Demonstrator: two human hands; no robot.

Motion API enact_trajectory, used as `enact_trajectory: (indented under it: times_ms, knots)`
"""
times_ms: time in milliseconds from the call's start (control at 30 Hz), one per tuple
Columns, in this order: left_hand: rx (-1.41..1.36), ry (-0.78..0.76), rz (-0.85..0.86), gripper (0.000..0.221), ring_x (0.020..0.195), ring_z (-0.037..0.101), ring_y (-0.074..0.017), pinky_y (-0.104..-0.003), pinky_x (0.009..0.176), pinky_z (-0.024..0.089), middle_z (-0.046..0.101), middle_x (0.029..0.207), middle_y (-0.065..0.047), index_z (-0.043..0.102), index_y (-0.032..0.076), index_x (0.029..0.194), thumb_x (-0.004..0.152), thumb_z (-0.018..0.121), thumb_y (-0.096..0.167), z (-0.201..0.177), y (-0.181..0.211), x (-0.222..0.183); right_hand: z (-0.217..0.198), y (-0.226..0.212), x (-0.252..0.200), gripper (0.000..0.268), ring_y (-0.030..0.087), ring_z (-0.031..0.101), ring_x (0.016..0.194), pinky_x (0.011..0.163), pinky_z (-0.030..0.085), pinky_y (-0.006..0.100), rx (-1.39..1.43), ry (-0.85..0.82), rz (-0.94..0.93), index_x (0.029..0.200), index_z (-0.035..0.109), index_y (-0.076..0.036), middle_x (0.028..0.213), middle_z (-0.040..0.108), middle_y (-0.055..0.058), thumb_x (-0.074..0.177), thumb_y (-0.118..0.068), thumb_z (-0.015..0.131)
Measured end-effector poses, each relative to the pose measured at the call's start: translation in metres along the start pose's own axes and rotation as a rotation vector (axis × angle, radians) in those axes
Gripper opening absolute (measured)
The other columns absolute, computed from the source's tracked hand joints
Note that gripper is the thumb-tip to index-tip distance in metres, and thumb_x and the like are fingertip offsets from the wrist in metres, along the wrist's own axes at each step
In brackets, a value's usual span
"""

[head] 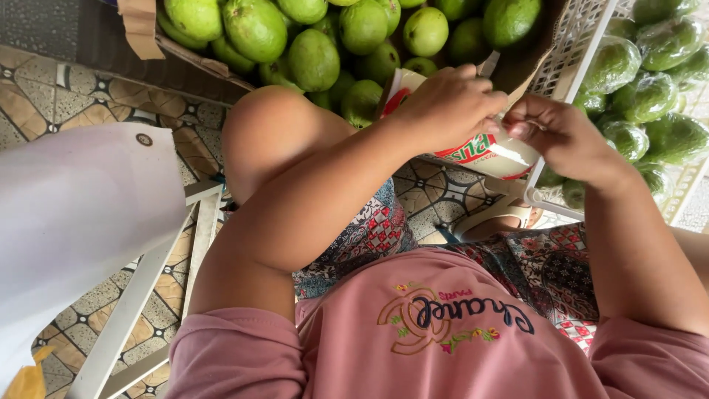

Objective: A person wraps individual guavas in plastic film and cuts the film using scissors.

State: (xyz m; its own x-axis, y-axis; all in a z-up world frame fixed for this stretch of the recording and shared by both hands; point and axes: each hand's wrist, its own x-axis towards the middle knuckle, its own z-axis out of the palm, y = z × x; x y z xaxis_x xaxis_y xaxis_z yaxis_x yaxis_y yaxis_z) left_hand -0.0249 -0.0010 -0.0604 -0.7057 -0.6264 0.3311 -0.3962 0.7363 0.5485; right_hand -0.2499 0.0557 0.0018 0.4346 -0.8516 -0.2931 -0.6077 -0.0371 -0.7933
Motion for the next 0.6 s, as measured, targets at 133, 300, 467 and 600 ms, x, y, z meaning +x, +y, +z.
enact_trajectory:
  times_ms: [133, 300, 467, 600]
  knots:
    - [0.140, 0.028, 0.138, 0.018, 0.051, 0.058, -0.0159, -0.037, 0.051, 0.049, 0.065, 0.065, -0.003, 0.065, 0.013, 0.103, 0.096, 0.068, 0.029, 0.008, 0.002, 0.001, -0.016, 0.029, 0.010, 0.007, 0.015, 0.053, 0.071, 0.069, 0.042, 0.026, 0.153, -0.100, 0.029, 0.103, 0.065, 0.003, 0.085, 0.063, 0.008, 0.101, 0.004, 0.058]
    - [0.143, 0.067, 0.127, 0.017, 0.042, 0.058, -0.0194, -0.041, 0.039, 0.049, 0.064, 0.068, -0.006, 0.063, 0.018, 0.105, 0.089, 0.067, 0.019, 0.002, 0.002, -0.005, -0.028, 0.032, 0.024, 0.012, 0.010, 0.044, 0.067, 0.064, 0.035, 0.023, 0.186, -0.223, 0.086, 0.101, 0.069, 0.002, 0.081, 0.060, 0.001, 0.104, -0.004, 0.059]
    - [0.176, -0.065, 0.005, 0.030, 0.072, 0.066, -0.0246, -0.044, 0.072, 0.053, 0.069, 0.076, -0.004, 0.065, 0.014, 0.093, 0.102, 0.061, 0.042, 0.003, -0.027, -0.013, -0.035, 0.046, 0.025, 0.010, 0.017, 0.064, 0.079, 0.079, 0.050, 0.028, 0.172, -0.242, 0.092, 0.101, 0.071, 0.002, 0.092, 0.073, 0.009, 0.098, -0.005, 0.064]
    - [0.016, 0.009, 0.029, 0.019, 0.074, 0.067, -0.0255, -0.043, 0.069, 0.052, 0.072, 0.074, -0.002, 0.066, 0.014, 0.090, 0.095, 0.070, 0.032, -0.013, -0.024, -0.019, -0.034, 0.050, 0.025, 0.010, 0.016, 0.063, 0.077, 0.076, 0.049, 0.027, 0.215, -0.239, 0.104, 0.101, 0.071, 0.003, 0.092, 0.073, 0.009, 0.098, -0.004, 0.065]
